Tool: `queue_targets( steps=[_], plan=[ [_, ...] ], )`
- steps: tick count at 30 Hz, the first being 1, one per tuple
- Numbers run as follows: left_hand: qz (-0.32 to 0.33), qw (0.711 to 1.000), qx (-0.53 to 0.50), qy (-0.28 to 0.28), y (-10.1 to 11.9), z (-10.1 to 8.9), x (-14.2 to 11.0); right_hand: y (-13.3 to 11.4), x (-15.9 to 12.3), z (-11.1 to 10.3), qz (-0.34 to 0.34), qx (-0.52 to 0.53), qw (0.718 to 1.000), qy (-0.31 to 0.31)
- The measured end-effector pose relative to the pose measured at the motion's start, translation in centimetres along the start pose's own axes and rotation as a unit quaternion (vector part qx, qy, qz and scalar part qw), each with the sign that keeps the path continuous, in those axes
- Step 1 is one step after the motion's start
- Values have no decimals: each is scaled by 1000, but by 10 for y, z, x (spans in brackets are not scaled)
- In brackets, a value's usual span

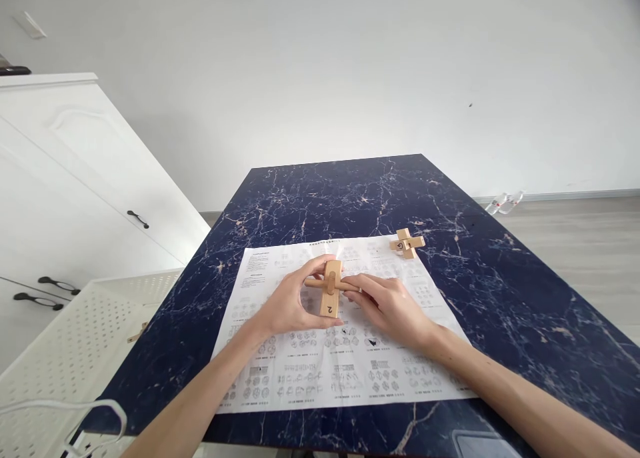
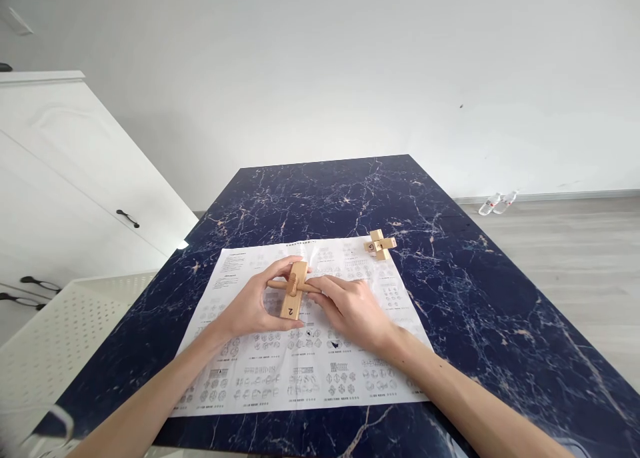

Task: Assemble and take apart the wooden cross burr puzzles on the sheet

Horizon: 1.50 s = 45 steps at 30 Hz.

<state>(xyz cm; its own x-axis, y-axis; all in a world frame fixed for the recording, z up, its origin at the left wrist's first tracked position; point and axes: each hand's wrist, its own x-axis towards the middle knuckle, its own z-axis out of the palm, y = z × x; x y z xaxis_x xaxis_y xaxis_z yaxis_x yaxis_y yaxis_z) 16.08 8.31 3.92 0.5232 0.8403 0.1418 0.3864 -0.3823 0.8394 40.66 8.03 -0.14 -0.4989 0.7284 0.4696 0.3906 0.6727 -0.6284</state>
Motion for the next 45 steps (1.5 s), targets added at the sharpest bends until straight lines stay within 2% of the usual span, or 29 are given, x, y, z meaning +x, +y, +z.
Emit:
queue_targets(
  steps=[10, 17, 24, 29, 38, 45],
  plan=[
    [-27, 999, -37, 1, -5, 1, -1, -3, -1, 0, -3, 6, 1000, -5],
    [-18, 999, -25, 12, -8, 0, -2, -3, 0, 0, -16, 0, 1000, 0],
    [-44, 997, -58, 2, -6, 0, -1, -3, 1, 0, -4, -3, 1000, 12],
    [-28, 999, -35, -3, -3, -2, 0, -1, 1, 1, 5, 14, 1000, 16],
    [-45, 998, -43, -4, 2, -3, 0, 0, 0, 0, 16, 12, 1000, 8],
    [-37, 998, -42, -1, -2, -3, -1, 0, 0, 1, 18, 15, 1000, 5]
  ],
)
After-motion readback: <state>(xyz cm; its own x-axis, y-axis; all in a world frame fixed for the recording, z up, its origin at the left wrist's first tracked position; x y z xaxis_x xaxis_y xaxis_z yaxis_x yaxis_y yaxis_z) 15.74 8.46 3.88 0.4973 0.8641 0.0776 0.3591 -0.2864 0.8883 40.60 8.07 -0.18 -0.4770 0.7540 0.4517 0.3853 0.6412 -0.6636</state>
